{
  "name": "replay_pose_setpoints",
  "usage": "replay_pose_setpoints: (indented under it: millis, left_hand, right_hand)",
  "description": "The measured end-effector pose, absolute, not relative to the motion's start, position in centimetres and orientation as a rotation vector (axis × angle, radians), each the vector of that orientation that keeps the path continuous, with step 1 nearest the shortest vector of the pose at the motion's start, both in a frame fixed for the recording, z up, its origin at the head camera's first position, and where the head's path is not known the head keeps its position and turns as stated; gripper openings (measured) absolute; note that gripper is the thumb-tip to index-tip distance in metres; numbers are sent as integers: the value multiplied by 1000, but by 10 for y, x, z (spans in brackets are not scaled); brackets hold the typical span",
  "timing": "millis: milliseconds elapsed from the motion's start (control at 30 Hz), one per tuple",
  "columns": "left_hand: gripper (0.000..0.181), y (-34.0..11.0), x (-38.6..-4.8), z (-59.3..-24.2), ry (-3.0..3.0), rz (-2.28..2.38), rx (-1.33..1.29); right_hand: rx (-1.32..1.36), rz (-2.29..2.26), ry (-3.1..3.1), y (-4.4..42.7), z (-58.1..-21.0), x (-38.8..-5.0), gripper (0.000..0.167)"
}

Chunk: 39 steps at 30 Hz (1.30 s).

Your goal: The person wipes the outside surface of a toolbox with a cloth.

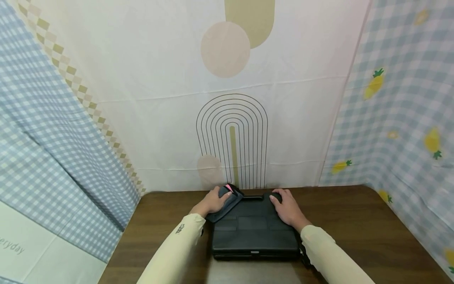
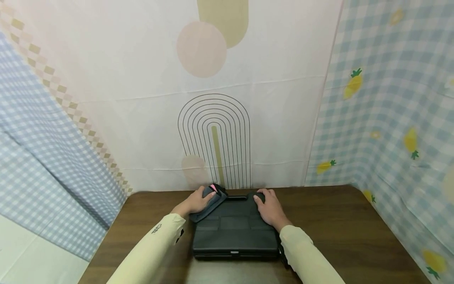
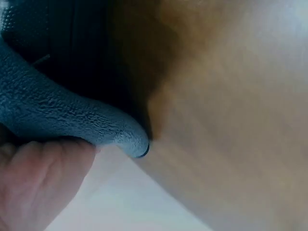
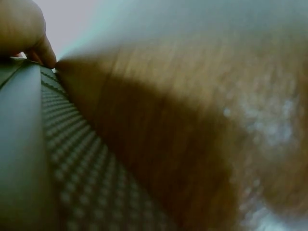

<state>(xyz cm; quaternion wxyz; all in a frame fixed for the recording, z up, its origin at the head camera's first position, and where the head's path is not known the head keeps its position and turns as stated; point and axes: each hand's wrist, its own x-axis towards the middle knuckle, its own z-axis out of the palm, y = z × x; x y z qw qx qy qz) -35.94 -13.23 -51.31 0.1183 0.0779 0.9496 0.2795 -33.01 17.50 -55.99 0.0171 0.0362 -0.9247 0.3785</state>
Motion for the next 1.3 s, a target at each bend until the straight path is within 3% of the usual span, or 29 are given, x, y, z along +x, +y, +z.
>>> replay_pose_setpoints:
  millis: [567, 1300]
  left_hand:
    - [69, -140, -342, -524, 2782, 1097, 251]
    - [85, -150, -277, -537, 2655, 1378, 266]
  right_hand:
    - [109, 1258, -2870, 174, -560, -330, 49]
    - [129, 1238, -2896, 172, -556, -333, 47]
